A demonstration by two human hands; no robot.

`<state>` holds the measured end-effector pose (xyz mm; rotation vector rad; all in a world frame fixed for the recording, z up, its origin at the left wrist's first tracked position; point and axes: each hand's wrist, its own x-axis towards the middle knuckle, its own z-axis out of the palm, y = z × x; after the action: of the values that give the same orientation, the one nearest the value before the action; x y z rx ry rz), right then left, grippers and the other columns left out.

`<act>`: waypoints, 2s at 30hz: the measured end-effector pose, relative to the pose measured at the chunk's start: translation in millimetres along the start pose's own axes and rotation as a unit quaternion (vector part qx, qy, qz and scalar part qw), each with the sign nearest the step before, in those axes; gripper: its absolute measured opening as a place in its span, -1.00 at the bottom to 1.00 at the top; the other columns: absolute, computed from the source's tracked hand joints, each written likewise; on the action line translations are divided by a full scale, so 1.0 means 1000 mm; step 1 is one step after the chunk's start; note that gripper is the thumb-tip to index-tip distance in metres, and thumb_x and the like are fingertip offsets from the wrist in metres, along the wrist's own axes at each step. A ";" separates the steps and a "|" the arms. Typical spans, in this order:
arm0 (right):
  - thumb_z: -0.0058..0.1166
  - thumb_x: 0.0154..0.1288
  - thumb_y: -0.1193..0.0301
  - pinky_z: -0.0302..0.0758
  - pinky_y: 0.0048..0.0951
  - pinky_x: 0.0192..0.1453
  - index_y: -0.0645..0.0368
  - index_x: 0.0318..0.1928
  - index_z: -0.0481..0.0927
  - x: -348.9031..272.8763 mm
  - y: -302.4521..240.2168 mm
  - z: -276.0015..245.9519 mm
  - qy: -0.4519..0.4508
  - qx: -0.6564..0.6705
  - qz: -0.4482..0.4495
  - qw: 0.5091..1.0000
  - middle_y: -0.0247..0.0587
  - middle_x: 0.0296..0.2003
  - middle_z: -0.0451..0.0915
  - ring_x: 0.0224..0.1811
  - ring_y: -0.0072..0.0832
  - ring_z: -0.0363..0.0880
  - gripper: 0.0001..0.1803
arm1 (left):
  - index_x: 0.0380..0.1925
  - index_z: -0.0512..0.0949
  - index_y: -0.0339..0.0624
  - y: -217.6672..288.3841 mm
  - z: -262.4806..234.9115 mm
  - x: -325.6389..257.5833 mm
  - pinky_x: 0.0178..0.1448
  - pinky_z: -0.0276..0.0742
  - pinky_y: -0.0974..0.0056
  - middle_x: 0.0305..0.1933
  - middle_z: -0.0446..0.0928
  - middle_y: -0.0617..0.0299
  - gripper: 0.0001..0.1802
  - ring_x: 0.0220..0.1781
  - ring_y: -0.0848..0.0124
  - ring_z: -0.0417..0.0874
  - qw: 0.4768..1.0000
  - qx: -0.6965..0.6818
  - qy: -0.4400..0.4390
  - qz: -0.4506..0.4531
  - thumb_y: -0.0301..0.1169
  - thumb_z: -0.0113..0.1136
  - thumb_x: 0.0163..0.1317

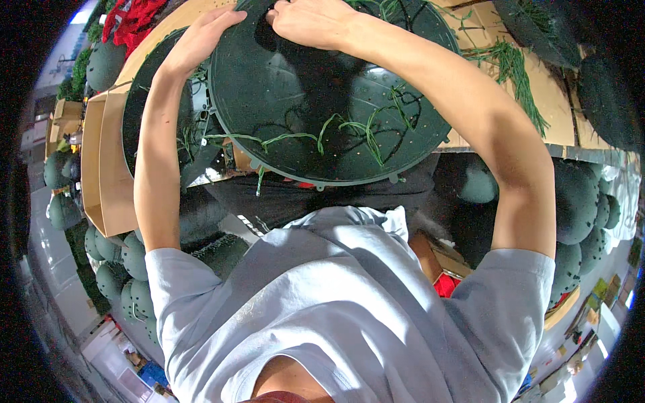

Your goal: Thread wire through holes in green plastic domes to assemble or secure them.

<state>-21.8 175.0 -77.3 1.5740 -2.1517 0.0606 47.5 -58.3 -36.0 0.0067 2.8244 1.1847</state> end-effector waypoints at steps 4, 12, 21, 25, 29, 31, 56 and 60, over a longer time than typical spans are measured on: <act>0.00 0.40 0.41 0.65 -0.21 -0.31 0.34 -0.27 0.69 -0.001 0.005 0.004 0.012 0.009 -0.022 1.000 0.07 -0.35 0.72 -0.34 -0.18 0.77 -0.73 | 0.09 0.60 -0.40 -0.010 0.005 0.003 0.18 0.43 0.32 -0.11 0.65 0.25 -0.52 -0.05 0.46 0.56 0.999 0.004 0.045 0.031 -0.15 0.03 0.53; -0.03 0.38 0.40 0.65 -0.22 -0.29 0.33 -0.22 0.69 -0.003 0.006 0.005 -0.025 0.027 -0.005 0.999 0.03 -0.34 0.74 -0.28 -0.19 0.78 -0.73 | 0.10 0.61 -0.43 0.042 0.001 -0.013 0.25 0.47 0.15 0.12 0.69 -0.09 -0.53 0.14 0.15 0.64 0.998 0.017 -0.006 -0.053 -0.20 0.05 0.47; -0.08 0.42 0.38 0.63 -0.17 -0.24 0.32 -0.17 0.62 -0.001 0.005 0.004 -0.086 0.025 0.008 0.996 0.05 -0.31 0.69 -0.26 -0.14 0.75 -0.73 | 0.10 0.60 -0.44 0.036 0.004 -0.012 0.32 0.44 0.14 0.17 0.66 -0.15 -0.51 0.20 0.10 0.62 1.000 -0.006 -0.008 -0.010 -0.19 0.04 0.47; -0.13 0.48 0.36 0.61 -0.15 -0.26 0.31 -0.18 0.61 0.003 0.004 0.005 -0.083 0.043 0.017 0.995 0.05 -0.33 0.67 -0.28 -0.12 0.74 -0.71 | 0.05 0.61 -0.45 0.035 0.003 -0.010 0.29 0.45 0.12 0.14 0.66 -0.16 -0.52 0.17 0.10 0.62 1.000 0.010 -0.006 -0.003 -0.20 0.03 0.46; -0.19 0.54 0.34 0.59 -0.13 -0.33 0.31 -0.15 0.58 0.005 0.001 0.005 -0.097 0.031 0.029 0.994 0.08 -0.33 0.66 -0.32 -0.09 0.73 -0.68 | 0.01 0.61 -0.44 0.039 0.004 -0.011 0.26 0.46 0.09 0.12 0.66 -0.20 -0.53 0.16 0.01 0.63 0.999 0.007 -0.014 -0.046 -0.20 0.00 0.44; -0.19 0.55 0.34 0.58 -0.13 -0.36 0.31 -0.14 0.57 0.009 -0.002 0.003 -0.108 0.017 0.026 0.994 0.09 -0.33 0.66 -0.34 -0.09 0.72 -0.68 | -0.04 0.60 -0.46 0.035 0.004 -0.011 0.22 0.47 0.02 0.08 0.65 -0.29 -0.52 0.13 -0.11 0.63 0.997 0.046 0.005 0.057 -0.19 -0.04 0.43; -0.14 0.42 0.49 0.47 -0.30 -0.29 0.39 -0.28 0.68 0.041 0.001 -0.034 -0.235 0.469 0.341 0.780 -0.12 -0.42 0.66 -0.42 -0.40 0.54 -0.69 | -0.28 0.59 -0.40 -0.005 0.017 0.021 0.02 0.49 -0.11 -0.21 0.60 -0.38 -0.59 -0.10 -0.22 0.64 0.957 0.167 0.036 0.234 -0.28 -0.13 0.45; -0.17 0.45 0.51 0.44 -0.38 -0.36 0.37 -0.25 0.70 0.055 -0.006 -0.046 -0.257 0.477 0.429 0.723 -0.14 -0.42 0.66 -0.46 -0.45 0.52 -0.68 | -0.23 0.62 -0.41 0.002 0.018 0.016 0.08 0.50 -0.12 -0.12 0.62 -0.40 -0.56 -0.04 -0.25 0.64 0.977 0.120 0.024 0.173 -0.25 -0.15 0.44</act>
<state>-13.0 137.8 -16.6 0.7834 -3.4382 1.3677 32.8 -43.6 -47.9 0.5084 3.0774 0.8896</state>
